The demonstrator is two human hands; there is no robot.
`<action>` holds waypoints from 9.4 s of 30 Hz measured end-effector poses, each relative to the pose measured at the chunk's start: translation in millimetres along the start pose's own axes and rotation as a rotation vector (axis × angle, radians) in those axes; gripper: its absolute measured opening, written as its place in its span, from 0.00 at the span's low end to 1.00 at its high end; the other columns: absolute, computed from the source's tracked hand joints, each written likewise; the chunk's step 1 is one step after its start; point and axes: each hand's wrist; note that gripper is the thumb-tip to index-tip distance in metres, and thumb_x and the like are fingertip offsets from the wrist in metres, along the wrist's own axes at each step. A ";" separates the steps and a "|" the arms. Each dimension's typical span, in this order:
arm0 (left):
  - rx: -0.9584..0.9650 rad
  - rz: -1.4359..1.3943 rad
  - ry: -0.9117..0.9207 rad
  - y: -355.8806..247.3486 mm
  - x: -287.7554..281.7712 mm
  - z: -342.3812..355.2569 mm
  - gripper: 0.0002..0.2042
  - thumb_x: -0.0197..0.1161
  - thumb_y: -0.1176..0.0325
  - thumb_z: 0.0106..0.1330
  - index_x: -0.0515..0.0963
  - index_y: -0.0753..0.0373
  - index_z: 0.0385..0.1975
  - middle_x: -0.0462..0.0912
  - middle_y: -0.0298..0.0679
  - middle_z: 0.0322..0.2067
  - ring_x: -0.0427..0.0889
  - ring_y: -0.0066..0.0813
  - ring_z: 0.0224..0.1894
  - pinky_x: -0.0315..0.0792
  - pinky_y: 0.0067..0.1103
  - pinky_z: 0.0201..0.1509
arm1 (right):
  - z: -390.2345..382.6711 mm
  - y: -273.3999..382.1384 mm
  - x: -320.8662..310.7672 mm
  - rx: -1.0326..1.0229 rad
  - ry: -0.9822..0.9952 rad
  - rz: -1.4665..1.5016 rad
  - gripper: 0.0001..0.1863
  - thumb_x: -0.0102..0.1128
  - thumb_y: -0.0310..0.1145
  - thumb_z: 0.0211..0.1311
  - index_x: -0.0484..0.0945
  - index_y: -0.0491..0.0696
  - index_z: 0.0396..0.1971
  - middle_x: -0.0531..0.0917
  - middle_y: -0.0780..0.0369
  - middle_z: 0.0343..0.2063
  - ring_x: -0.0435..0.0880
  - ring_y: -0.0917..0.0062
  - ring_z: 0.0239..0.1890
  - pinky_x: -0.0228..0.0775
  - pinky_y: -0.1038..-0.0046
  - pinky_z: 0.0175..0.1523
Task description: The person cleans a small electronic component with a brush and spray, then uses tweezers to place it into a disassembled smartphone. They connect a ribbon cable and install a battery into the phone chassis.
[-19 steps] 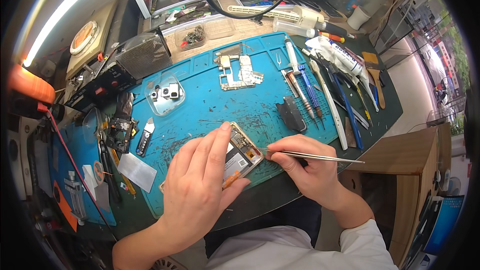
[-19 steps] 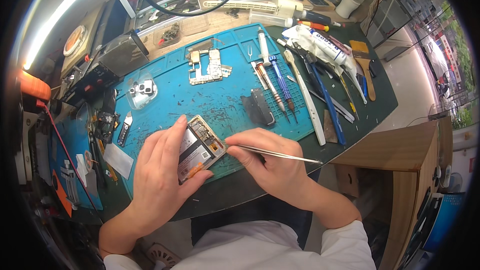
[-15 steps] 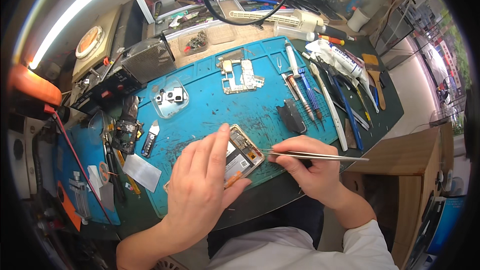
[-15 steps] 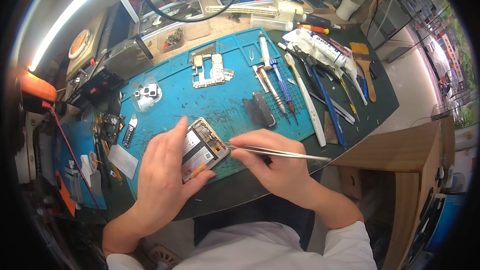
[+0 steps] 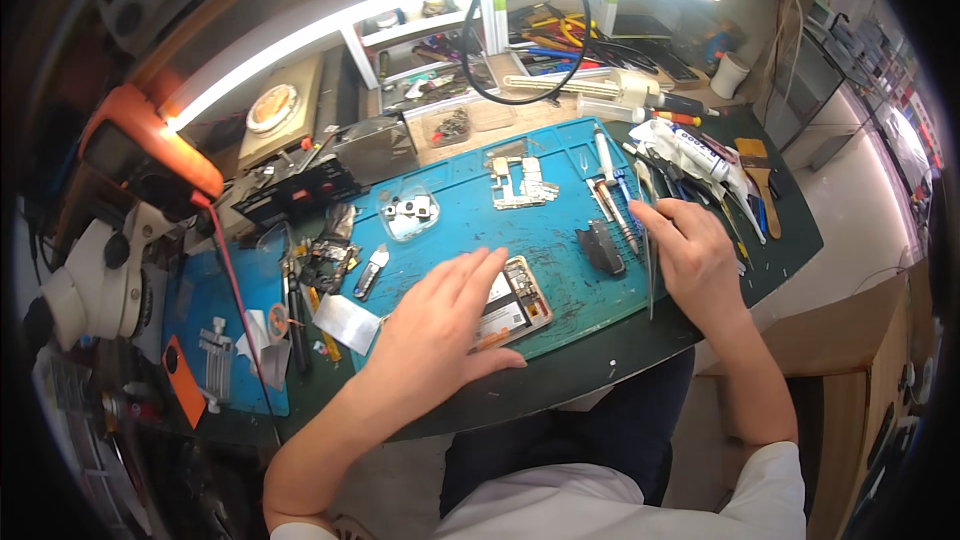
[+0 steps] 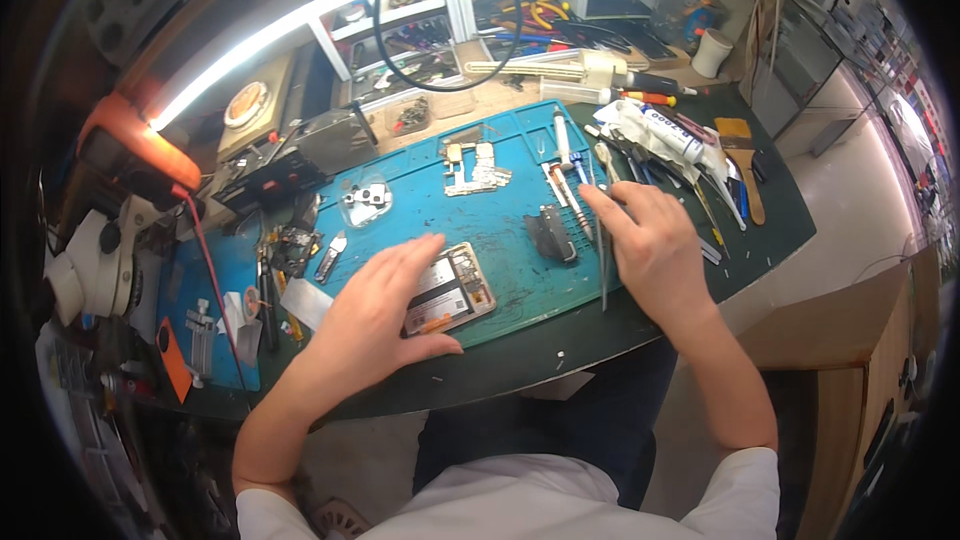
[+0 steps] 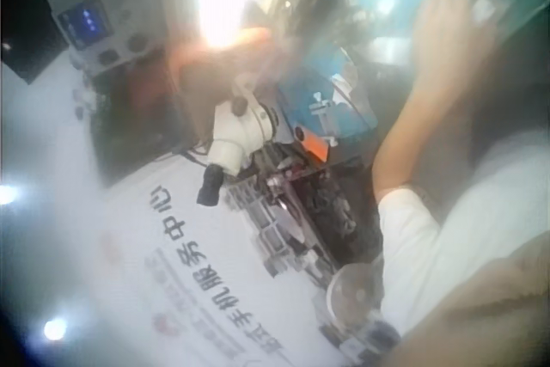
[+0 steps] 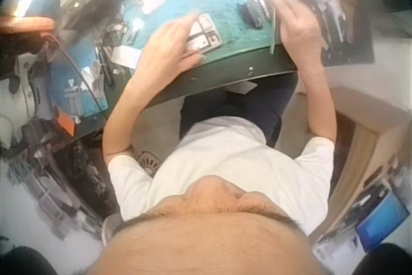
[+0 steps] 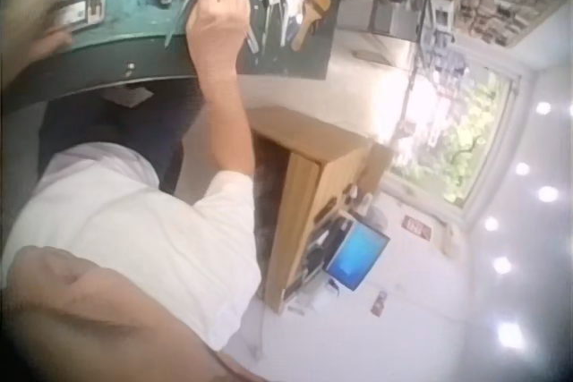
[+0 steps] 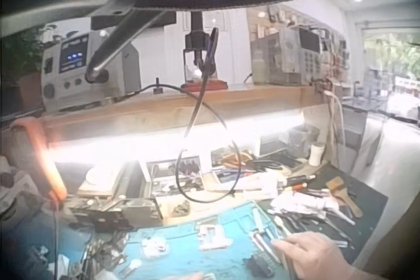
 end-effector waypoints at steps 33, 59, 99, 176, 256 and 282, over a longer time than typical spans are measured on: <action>-0.143 -0.202 -0.470 -11.0 -3.5 -21.9 0.15 0.72 0.78 0.66 0.86 0.61 0.51 0.86 0.39 0.34 0.81 0.29 0.26 0.78 0.26 0.30 | 24.7 41.4 -11.8 0.881 0.386 1.462 0.17 0.71 0.30 0.70 0.82 0.43 0.55 0.87 0.66 0.39 0.84 0.84 0.35 0.76 0.83 0.35; 0.025 -0.737 -0.337 -8.4 33.7 -22.3 0.13 0.73 0.88 0.60 0.87 0.68 0.43 0.91 0.45 0.43 0.90 0.33 0.45 0.84 0.26 0.51 | -15.8 102.0 -32.4 0.856 0.417 1.661 0.14 0.71 0.38 0.75 0.81 0.43 0.46 0.90 0.62 0.37 0.88 0.82 0.37 0.80 0.79 0.42; 0.048 -0.511 -0.590 -36.8 38.3 -19.5 0.11 0.72 0.85 0.66 0.88 0.70 0.47 0.88 0.44 0.41 0.85 0.25 0.35 0.79 0.17 0.35 | -94.4 137.5 -40.3 0.049 -0.184 0.641 0.35 0.72 0.21 0.60 0.77 0.44 0.70 0.74 0.65 0.22 0.76 0.76 0.19 0.72 0.71 0.23; 0.039 0.005 -0.021 12.0 9.9 -7.6 0.42 0.83 0.63 0.50 0.74 0.62 0.68 0.82 0.45 0.58 0.78 0.45 0.62 0.65 0.45 0.76 | 21.2 54.5 12.6 0.310 0.016 1.027 0.15 0.70 0.22 0.67 0.85 0.47 0.52 0.87 0.63 0.36 0.87 0.84 0.37 0.77 0.79 0.38; 0.250 0.198 -0.138 -7.9 35.6 -6.8 0.19 0.73 0.70 0.52 0.90 0.50 0.47 0.76 0.24 0.35 0.75 0.24 0.37 0.69 0.28 0.51 | 25.4 57.4 42.1 0.123 0.343 0.898 0.13 0.75 0.30 0.64 0.86 0.45 0.48 0.82 0.62 0.33 0.81 0.73 0.29 0.75 0.70 0.37; 0.255 0.175 -0.164 -7.0 35.0 -4.6 0.21 0.81 0.65 0.52 0.89 0.55 0.48 0.83 0.28 0.36 0.78 0.29 0.35 0.68 0.31 0.45 | 31.4 51.4 38.2 0.375 0.447 1.237 0.11 0.71 0.30 0.67 0.86 0.41 0.45 0.90 0.54 0.32 0.90 0.68 0.31 0.81 0.68 0.40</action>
Point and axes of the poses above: each hand's wrist, its own z-axis towards the middle knuckle, its own x-axis out of the palm, y = z × x
